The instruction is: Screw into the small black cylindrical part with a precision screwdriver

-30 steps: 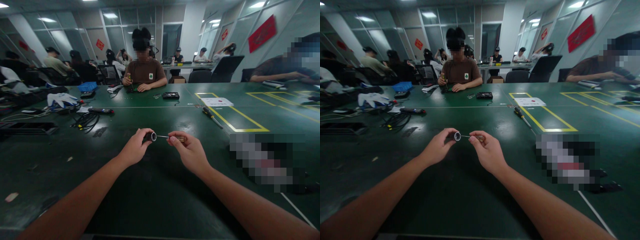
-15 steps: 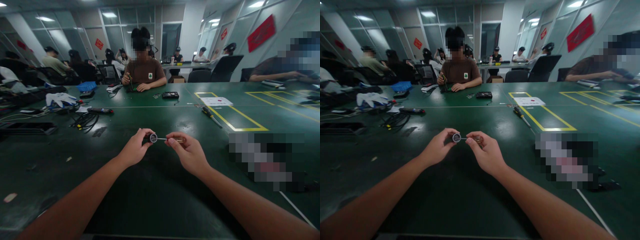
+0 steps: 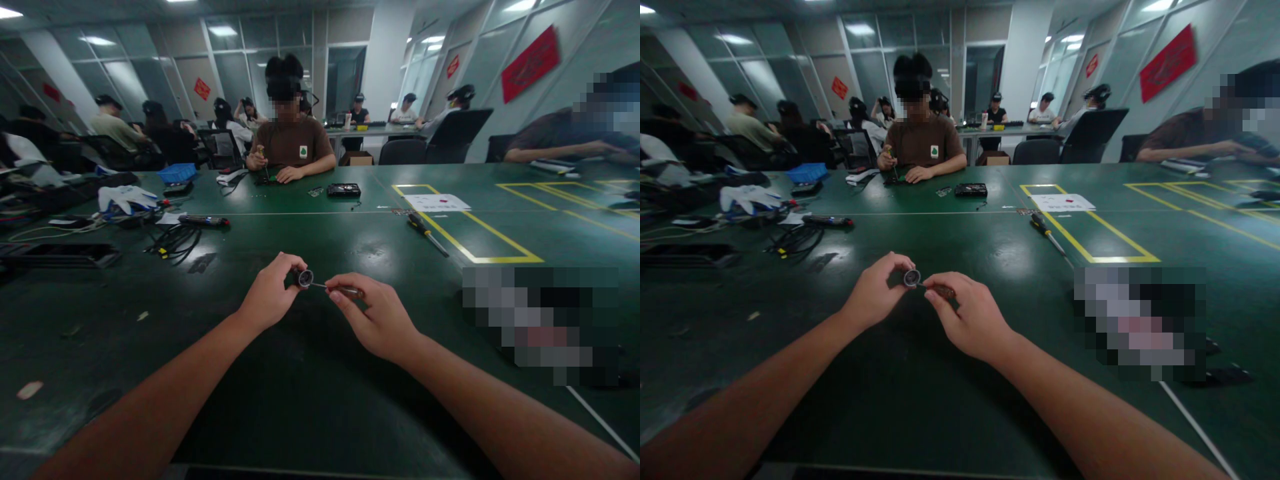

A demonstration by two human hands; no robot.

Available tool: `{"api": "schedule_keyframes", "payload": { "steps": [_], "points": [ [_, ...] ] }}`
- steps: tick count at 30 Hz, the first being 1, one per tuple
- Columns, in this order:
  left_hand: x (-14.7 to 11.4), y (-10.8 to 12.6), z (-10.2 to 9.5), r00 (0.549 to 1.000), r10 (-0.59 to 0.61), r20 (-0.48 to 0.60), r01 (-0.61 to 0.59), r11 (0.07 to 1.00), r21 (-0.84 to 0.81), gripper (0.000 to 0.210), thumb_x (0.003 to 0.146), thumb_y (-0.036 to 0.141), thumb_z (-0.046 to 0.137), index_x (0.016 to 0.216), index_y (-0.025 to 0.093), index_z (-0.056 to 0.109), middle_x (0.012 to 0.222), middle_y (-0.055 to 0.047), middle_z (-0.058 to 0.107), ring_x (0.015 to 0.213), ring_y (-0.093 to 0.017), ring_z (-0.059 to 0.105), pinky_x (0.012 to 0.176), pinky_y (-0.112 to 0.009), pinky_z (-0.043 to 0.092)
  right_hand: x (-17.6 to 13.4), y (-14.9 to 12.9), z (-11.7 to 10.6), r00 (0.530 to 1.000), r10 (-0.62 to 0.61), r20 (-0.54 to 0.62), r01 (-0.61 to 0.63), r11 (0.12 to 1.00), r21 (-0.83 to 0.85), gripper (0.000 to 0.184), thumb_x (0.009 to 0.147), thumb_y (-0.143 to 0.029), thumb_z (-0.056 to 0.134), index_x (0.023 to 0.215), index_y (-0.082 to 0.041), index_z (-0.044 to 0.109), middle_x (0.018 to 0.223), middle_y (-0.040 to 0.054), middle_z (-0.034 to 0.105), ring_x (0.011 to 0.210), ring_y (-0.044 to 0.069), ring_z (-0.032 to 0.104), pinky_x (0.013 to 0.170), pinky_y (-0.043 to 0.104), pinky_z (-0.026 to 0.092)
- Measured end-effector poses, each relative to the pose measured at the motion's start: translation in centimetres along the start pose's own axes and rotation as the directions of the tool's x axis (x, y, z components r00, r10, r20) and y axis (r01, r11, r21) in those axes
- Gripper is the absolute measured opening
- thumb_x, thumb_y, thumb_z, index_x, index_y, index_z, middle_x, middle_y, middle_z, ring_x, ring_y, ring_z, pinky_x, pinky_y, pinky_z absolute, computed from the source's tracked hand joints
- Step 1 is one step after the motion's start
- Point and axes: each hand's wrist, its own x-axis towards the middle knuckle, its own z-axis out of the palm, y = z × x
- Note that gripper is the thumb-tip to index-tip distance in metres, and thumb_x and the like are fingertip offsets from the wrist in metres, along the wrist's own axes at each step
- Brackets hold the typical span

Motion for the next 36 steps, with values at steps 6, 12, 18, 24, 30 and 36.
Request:
{"api": "schedule_keyframes", "payload": {
  "steps": [6,12,18,24,30,36],
  "points": [
    [0.2,0.1,-0.1,0.999,0.055,0.001,-0.054,0.994,0.100,0.034,0.081,0.005,0.074,0.111,0.021,0.069,0.106,-0.003,0.067,0.098,-0.018,0.066,0.090,-0.033,0.055,0.1,-0.1,0.2,1.000,-0.013,0.024,0.014,0.997,-0.070,0.017,0.099,-0.024,0.057,0.109,-0.020,0.070,0.097,0.0061,0.077,0.085,0.020,0.074,0.080,0.034,0.057],
    [0.1,-0.5,-0.1,0.998,0.053,0.040,-0.059,0.983,0.175,0.030,0.081,0.008,0.076,0.108,0.022,0.074,0.105,-0.004,0.064,0.097,-0.019,0.066,0.089,-0.034,0.056,0.0,-0.1,0.4,0.996,-0.027,0.085,0.030,0.999,-0.031,0.018,0.099,-0.021,0.056,0.110,-0.020,0.070,0.103,0.0077,0.076,0.093,0.022,0.072,0.084,0.037,0.056],
    [0.3,-0.3,-0.5,0.979,0.033,0.202,-0.093,0.950,0.298,0.035,0.084,0.009,0.075,0.117,0.021,0.070,0.121,-0.007,0.069,0.112,-0.025,0.066,0.101,-0.040,0.053,0.5,1.1,1.4,0.936,0.344,0.075,-0.345,0.857,0.382,0.017,0.096,-0.030,0.061,0.107,-0.021,0.069,0.095,0.0062,0.076,0.090,0.022,0.072,0.086,0.041,0.057],
    [0.3,0.4,-0.3,0.957,-0.104,0.271,0.039,0.971,0.234,0.035,0.086,0.020,0.077,0.119,0.024,0.065,0.111,-0.005,0.073,0.099,-0.024,0.069,0.087,-0.039,0.055,1.0,3.0,2.2,0.823,0.562,0.082,-0.431,0.524,0.735,0.020,0.089,-0.033,0.069,0.101,-0.020,0.059,0.086,0.0033,0.073,0.081,0.018,0.071,0.082,0.038,0.059],
    [0.0,0.3,0.0,0.956,-0.096,0.277,0.062,0.990,0.128,0.035,0.091,0.020,0.069,0.126,0.022,0.064,0.116,-0.007,0.070,0.105,-0.026,0.068,0.094,-0.041,0.055,0.9,3.0,1.8,0.894,0.448,0.010,-0.379,0.746,0.548,0.016,0.093,-0.033,0.065,0.101,-0.021,0.057,0.088,0.0042,0.074,0.083,0.019,0.071,0.085,0.040,0.058],
    [0.0,0.5,0.0,0.954,-0.076,0.291,0.054,0.995,0.083,0.043,0.094,0.015,0.061,0.136,0.022,0.060,0.132,-0.009,0.065,0.122,-0.026,0.062,0.109,-0.044,0.049,1.1,3.3,1.7,0.850,0.525,0.033,-0.422,0.643,0.639,0.021,0.090,-0.037,0.069,0.098,-0.020,0.060,0.083,0.0036,0.073,0.076,0.017,0.069,0.078,0.037,0.058]
  ]
}}
